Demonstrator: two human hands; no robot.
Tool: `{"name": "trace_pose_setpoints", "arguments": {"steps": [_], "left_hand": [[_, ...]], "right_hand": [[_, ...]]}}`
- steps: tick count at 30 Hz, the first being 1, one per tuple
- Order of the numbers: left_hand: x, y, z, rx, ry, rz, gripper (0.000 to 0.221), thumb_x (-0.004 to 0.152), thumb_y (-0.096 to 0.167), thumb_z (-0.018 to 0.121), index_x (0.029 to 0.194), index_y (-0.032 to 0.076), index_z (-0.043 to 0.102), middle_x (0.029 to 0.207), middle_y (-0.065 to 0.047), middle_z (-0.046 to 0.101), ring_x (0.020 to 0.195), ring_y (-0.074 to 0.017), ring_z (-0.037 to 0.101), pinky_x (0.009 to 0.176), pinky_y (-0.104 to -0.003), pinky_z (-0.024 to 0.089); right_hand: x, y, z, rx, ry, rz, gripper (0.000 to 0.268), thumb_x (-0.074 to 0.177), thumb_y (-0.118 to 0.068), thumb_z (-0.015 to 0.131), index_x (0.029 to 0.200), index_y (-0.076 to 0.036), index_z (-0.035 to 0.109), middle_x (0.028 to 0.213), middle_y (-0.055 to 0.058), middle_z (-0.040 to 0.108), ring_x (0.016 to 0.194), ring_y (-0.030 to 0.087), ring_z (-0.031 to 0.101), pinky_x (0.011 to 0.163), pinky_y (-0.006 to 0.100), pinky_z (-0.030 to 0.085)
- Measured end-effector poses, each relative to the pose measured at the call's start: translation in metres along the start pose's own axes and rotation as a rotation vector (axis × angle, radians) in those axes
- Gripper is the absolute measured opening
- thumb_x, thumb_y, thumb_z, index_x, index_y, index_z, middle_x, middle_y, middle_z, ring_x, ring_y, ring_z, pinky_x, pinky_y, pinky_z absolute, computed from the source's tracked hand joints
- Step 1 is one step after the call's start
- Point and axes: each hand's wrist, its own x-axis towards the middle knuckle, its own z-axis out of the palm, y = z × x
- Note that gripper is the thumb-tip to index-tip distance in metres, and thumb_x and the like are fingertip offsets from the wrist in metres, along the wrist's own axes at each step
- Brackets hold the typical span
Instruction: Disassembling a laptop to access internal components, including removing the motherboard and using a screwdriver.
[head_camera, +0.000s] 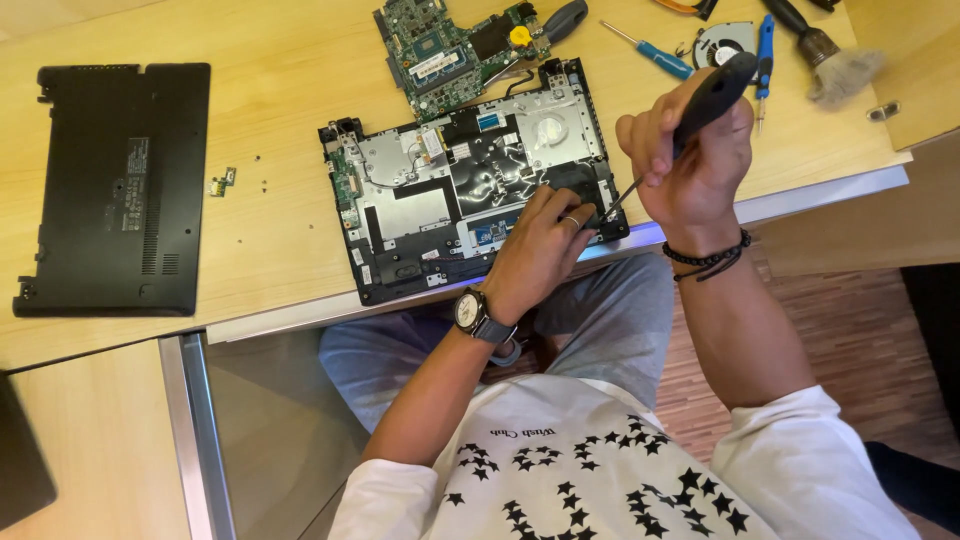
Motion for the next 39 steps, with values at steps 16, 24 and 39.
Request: {"name": "trace_pose_setpoints", "arguments": {"steps": [16,24,39], "left_hand": [[0.000,0.001,-0.001,-0.015,0.017,0.001,0.026,0.095,0.011,0.072,0.115,-0.005,0.067,0.108,-0.013,0.060,0.100,-0.0307,0.052,0.085,-0.042,0.051],[-0.003,0.000,0.002,-0.009,0.033,-0.018,0.026,0.097,0.013,0.069,0.116,-0.005,0.066,0.108,-0.015,0.057,0.101,-0.0310,0.052,0.089,-0.043,0.051],[-0.008,-0.014,0.015,-0.111,0.145,-0.006,0.023,0.087,0.010,0.075,0.106,-0.002,0.074,0.098,-0.012,0.061,0.094,-0.0277,0.058,0.087,-0.039,0.050]], "right_hand": [[-0.009,0.009,-0.006,-0.103,0.083,-0.053,0.034,0.102,-0.043,0.073,0.120,-0.021,0.054,0.077,0.004,0.047,0.045,0.011,0.026,0.052,0.029,0.024],[0.004,-0.048,-0.026,-0.417,0.158,0.043,0.021,0.099,0.009,0.052,0.109,-0.009,0.056,0.072,0.001,0.030,0.058,0.005,0.022,0.059,0.026,0.020],[-0.077,-0.006,-0.041,-1.350,-0.405,0.229,0.019,0.076,0.013,0.076,0.092,0.003,0.079,0.059,0.023,0.062,0.056,0.046,0.060,0.052,0.045,0.052]]}}
